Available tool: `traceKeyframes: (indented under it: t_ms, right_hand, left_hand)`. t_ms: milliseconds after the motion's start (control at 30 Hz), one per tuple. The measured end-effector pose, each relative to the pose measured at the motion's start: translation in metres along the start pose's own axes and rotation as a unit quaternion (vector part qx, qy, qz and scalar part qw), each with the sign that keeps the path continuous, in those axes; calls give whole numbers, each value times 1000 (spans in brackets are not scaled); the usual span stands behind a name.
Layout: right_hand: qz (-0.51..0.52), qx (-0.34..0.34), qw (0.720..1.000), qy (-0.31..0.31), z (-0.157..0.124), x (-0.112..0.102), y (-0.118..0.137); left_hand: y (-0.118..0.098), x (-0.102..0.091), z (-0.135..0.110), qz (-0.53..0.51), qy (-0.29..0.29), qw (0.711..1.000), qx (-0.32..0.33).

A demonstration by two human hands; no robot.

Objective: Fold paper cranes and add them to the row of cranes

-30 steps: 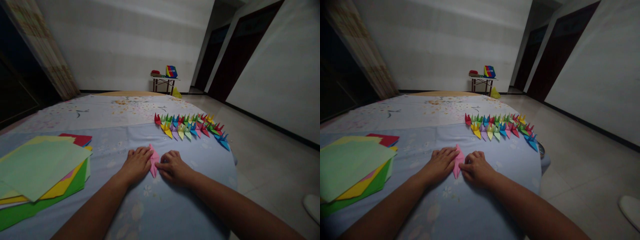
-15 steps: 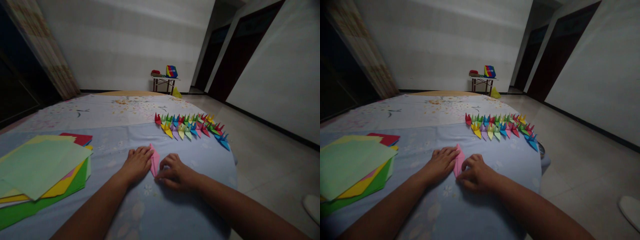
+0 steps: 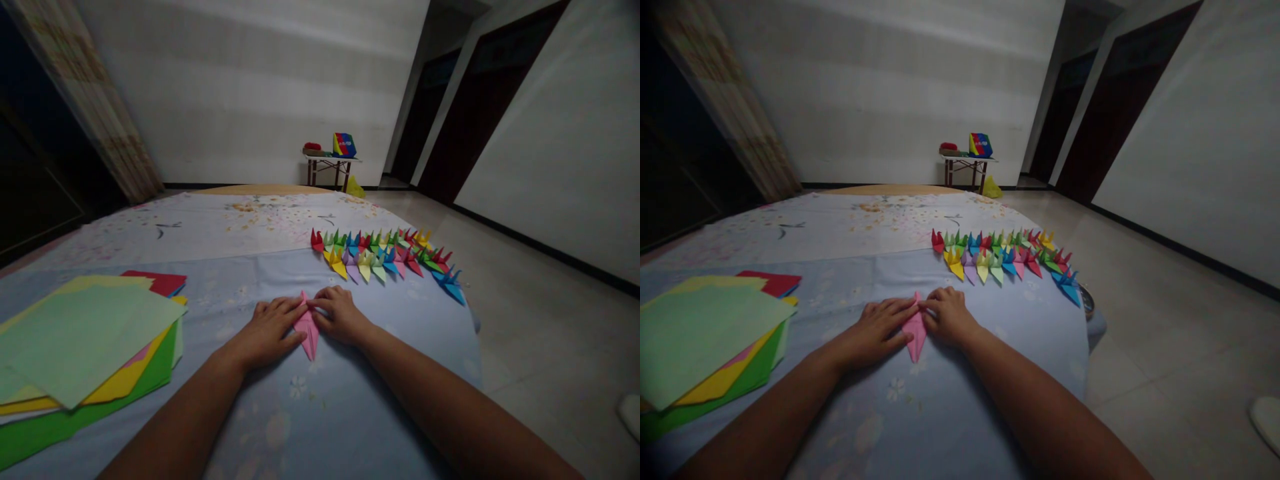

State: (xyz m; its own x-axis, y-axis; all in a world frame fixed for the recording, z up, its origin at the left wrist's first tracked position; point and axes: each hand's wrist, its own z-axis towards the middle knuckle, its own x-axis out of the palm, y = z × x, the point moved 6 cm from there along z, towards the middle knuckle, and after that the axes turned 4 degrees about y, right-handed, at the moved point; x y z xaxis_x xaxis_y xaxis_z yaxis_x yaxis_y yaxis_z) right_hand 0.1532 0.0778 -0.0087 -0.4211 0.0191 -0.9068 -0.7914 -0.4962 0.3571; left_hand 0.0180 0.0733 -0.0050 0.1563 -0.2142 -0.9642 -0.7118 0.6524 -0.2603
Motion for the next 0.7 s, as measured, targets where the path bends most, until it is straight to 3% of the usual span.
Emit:
traceKeyframes:
  t_ms: [233, 700]
  right_hand:
    - [-38, -7, 999, -3, 0, -2, 7]
    - [-33, -4, 999, -8, -1, -4, 9]
  left_hand:
    - [1, 1, 0, -1, -13, 1000, -16]
    - [-1, -4, -5, -39, 21, 999, -19]
